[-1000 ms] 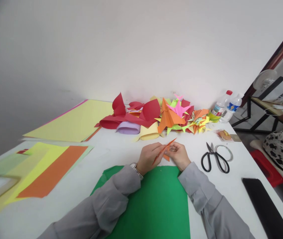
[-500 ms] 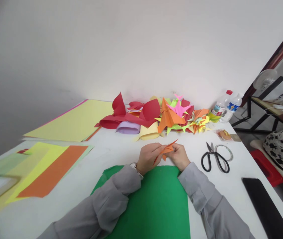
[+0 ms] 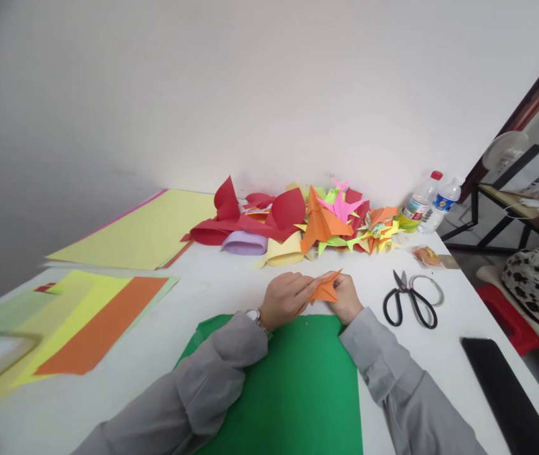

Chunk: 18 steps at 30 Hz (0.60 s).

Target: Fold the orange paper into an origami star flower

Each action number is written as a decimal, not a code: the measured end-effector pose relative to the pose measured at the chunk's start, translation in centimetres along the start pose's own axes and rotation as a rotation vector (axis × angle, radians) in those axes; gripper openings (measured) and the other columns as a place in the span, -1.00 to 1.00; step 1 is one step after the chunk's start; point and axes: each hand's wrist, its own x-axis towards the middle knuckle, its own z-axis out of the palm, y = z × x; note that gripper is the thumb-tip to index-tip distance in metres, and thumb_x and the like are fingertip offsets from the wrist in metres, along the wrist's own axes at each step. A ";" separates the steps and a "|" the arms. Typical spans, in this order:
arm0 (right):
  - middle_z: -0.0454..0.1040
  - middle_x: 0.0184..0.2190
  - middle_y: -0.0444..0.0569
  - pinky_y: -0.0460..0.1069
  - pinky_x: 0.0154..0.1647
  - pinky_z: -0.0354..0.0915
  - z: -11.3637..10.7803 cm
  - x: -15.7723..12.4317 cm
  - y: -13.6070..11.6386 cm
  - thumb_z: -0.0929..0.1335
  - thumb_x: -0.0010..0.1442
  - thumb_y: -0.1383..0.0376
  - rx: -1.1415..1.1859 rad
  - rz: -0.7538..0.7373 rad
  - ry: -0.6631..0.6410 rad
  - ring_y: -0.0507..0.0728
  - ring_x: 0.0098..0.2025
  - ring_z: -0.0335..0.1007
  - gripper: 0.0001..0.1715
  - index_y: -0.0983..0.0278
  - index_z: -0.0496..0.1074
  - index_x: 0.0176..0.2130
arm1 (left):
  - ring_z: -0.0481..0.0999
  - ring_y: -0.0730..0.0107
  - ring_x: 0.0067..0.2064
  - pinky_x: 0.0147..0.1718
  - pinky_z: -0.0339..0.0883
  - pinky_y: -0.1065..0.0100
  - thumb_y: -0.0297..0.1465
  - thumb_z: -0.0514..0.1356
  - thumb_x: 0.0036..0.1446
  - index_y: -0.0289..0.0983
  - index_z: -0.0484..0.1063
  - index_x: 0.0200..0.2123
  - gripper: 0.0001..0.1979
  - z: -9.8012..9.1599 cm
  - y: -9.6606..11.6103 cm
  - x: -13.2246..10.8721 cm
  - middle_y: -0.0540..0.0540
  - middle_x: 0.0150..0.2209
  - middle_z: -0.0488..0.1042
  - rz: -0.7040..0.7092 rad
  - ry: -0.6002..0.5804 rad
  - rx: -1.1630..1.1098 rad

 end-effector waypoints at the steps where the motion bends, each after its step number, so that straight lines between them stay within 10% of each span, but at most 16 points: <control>1: 0.49 -0.59 -0.14 -0.07 -0.46 0.29 0.0 0.0 0.0 0.54 -0.23 0.27 -0.003 0.000 -0.004 0.04 -0.53 0.37 -0.75 0.28 0.47 -0.50 | 0.31 0.43 -0.51 -0.54 0.08 0.34 -0.49 -0.03 0.21 -0.32 0.41 -0.24 -0.79 -0.1 -0.1 0.0 -0.08 -0.50 0.43 0.007 0.005 -0.010; 18: 0.54 -0.39 -0.13 -0.08 -0.21 0.35 -0.2 0.3 0.2 0.54 -0.25 0.41 0.401 0.114 0.049 0.03 -0.31 0.43 -0.75 0.26 0.50 -0.46 | 0.44 0.41 -0.45 -0.49 0.28 0.40 -0.48 0.00 0.19 -0.33 0.38 -0.21 -0.81 0.5 -0.1 -0.5 -0.09 -0.47 0.47 -0.165 0.030 -0.203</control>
